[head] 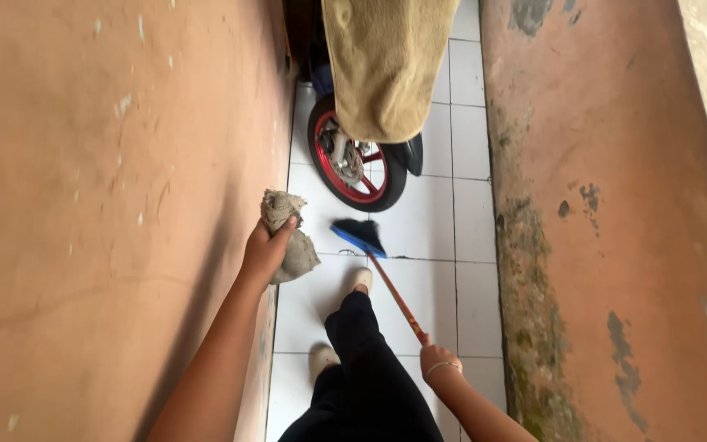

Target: Sweep the floor in a narrow corridor with a motorcycle parked.

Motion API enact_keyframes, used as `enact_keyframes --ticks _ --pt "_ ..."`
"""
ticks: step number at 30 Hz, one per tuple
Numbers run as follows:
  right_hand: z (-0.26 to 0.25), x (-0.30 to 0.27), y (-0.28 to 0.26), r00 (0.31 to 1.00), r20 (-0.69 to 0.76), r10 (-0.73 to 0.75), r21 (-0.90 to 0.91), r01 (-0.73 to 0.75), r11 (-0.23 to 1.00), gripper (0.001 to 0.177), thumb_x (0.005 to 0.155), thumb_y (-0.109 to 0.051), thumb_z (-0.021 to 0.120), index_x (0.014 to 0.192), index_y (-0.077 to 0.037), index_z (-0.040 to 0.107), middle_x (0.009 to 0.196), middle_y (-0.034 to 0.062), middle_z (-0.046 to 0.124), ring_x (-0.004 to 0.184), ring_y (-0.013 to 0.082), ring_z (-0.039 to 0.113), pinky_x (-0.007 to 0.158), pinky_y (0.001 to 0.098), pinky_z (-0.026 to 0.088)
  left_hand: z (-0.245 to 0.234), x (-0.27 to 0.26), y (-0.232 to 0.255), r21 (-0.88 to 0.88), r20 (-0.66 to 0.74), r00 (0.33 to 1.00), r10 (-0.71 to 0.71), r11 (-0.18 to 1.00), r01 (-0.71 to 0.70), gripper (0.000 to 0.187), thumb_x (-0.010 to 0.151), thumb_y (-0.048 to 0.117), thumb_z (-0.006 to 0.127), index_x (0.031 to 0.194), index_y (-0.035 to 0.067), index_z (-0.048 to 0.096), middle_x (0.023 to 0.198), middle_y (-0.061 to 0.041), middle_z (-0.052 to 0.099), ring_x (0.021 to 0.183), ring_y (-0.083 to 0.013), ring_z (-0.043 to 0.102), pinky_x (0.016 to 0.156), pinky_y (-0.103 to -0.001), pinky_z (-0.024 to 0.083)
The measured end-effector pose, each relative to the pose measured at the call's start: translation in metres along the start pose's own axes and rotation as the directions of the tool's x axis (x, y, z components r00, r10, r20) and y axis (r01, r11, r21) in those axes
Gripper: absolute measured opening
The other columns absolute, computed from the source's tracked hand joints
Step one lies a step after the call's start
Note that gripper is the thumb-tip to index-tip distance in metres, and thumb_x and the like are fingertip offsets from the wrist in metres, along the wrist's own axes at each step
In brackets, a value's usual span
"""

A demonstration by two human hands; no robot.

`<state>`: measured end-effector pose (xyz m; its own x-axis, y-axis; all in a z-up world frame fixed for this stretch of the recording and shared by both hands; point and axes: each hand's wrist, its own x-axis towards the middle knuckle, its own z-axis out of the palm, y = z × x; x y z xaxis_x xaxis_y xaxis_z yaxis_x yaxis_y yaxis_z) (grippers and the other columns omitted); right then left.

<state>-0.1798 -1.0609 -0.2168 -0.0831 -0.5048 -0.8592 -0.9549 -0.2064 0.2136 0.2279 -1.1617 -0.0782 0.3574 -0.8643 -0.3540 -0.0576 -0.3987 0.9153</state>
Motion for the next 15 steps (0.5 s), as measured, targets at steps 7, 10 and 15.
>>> enact_keyframes --ticks 7,10,15 --pt "-0.003 -0.113 0.028 0.996 -0.084 0.002 0.354 0.028 0.935 0.058 0.099 -0.020 0.056 0.154 -0.013 0.037 0.118 0.0161 0.072 0.108 0.0320 0.071 0.093 0.0425 0.058 -0.006 -0.044 -0.020 0.014 0.018 0.997 -0.078 0.997 0.078 0.057 0.091 0.045 0.067 0.130 0.004 0.063 0.122 -0.012 0.072 0.114 -0.0238 0.067 0.097 -0.034 0.051" --pt "-0.046 -0.123 -0.004 0.978 -0.178 -0.106 0.438 0.175 0.882 0.046 0.098 -0.023 0.057 0.142 -0.013 0.049 0.106 0.0186 0.074 0.099 0.0359 0.070 0.090 0.0455 0.056 -0.013 -0.055 -0.017 0.047 -0.024 0.996 -0.089 0.995 0.090 0.058 0.092 0.047 0.066 0.133 0.005 0.061 0.125 -0.012 0.070 0.116 -0.0227 0.066 0.098 -0.035 0.049" --pt "-0.133 -0.034 -0.115 0.983 -0.125 -0.132 0.831 0.176 0.528 0.038 0.107 -0.030 0.049 0.139 -0.011 0.058 0.072 0.0034 0.059 0.053 0.0117 0.053 0.050 0.0281 0.052 -0.031 -0.081 -0.015 0.089 -0.030 0.983 -0.179 0.980 0.181 0.057 0.091 0.046 0.066 0.136 0.010 0.062 0.128 -0.009 0.069 0.119 -0.0217 0.064 0.101 -0.038 0.047"
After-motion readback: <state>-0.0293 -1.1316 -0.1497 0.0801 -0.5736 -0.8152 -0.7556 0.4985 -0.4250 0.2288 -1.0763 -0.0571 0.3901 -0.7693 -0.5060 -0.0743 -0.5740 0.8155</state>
